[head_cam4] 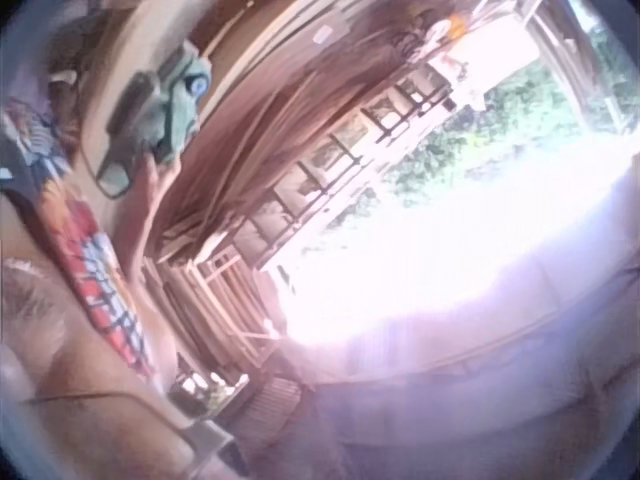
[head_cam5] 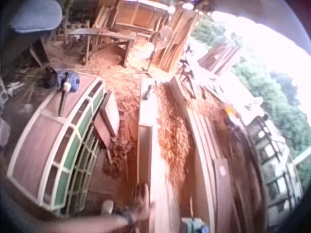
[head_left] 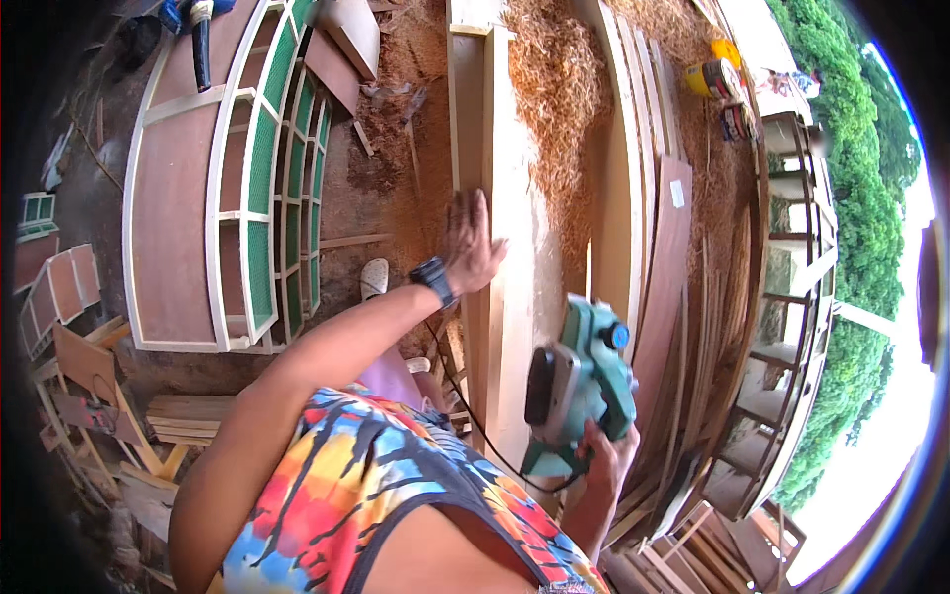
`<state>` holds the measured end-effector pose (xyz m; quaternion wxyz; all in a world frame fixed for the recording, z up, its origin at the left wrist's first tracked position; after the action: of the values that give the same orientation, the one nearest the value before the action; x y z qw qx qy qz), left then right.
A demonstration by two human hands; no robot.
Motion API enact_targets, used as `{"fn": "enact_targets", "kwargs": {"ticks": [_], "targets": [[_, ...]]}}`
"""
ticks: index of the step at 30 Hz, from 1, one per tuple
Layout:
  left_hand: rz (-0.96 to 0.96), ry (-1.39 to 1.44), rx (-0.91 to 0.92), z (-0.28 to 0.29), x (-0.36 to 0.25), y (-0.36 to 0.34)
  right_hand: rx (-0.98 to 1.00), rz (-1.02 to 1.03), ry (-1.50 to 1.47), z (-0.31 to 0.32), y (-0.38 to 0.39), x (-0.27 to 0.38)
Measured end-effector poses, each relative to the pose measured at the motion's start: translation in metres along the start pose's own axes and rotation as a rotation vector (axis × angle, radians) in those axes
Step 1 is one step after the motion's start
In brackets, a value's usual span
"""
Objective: Planing a long wooden beam with a power planer and marking dimensions with a pencil.
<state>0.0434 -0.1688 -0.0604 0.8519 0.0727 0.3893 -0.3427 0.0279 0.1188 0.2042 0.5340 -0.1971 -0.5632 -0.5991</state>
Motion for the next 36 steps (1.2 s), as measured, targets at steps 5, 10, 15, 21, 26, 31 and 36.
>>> {"fn": "enact_targets", "kwargs": {"ticks": [5,10,15,21,26,31,36], "targets": [[0.086,-0.259,0.057,-0.048,-0.029,0.005,-0.128,-0.073,-0.080,0.086,0.076,-0.072],[0.120,-0.323,-0.074,-0.064,-0.050,0.004,-0.131,-0.058,-0.197,0.143,0.132,-0.138],[0.146,-0.233,-0.152,-0.077,-0.060,0.004,-0.128,-0.069,-0.270,0.185,0.170,-0.192],[0.147,-0.293,-0.135,-0.082,-0.062,0.003,-0.162,-0.118,-0.313,0.213,0.200,-0.230],[0.193,-0.136,-0.081,-0.103,-0.040,-0.004,-0.173,-0.146,-0.231,0.228,0.210,-0.247],[0.164,-0.298,-0.175,-0.132,0.005,0.006,-0.133,-0.138,-0.151,0.241,0.218,-0.273],[0.104,-0.336,-0.218,-0.120,0.011,-0.010,-0.034,-0.166,-0.162,0.246,0.217,-0.279]]}}
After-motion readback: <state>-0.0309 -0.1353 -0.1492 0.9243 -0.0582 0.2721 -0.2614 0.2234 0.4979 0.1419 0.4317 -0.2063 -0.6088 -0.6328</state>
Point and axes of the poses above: each hand's wrist, its own y-axis away from the middle knuckle, its own z-axis out of the back of the hand, x = y × z, the point moved 2 cm from there along -y, towards the middle knuckle, and after that the axes turned 12 degrees about -y, right-handed, at the moved point
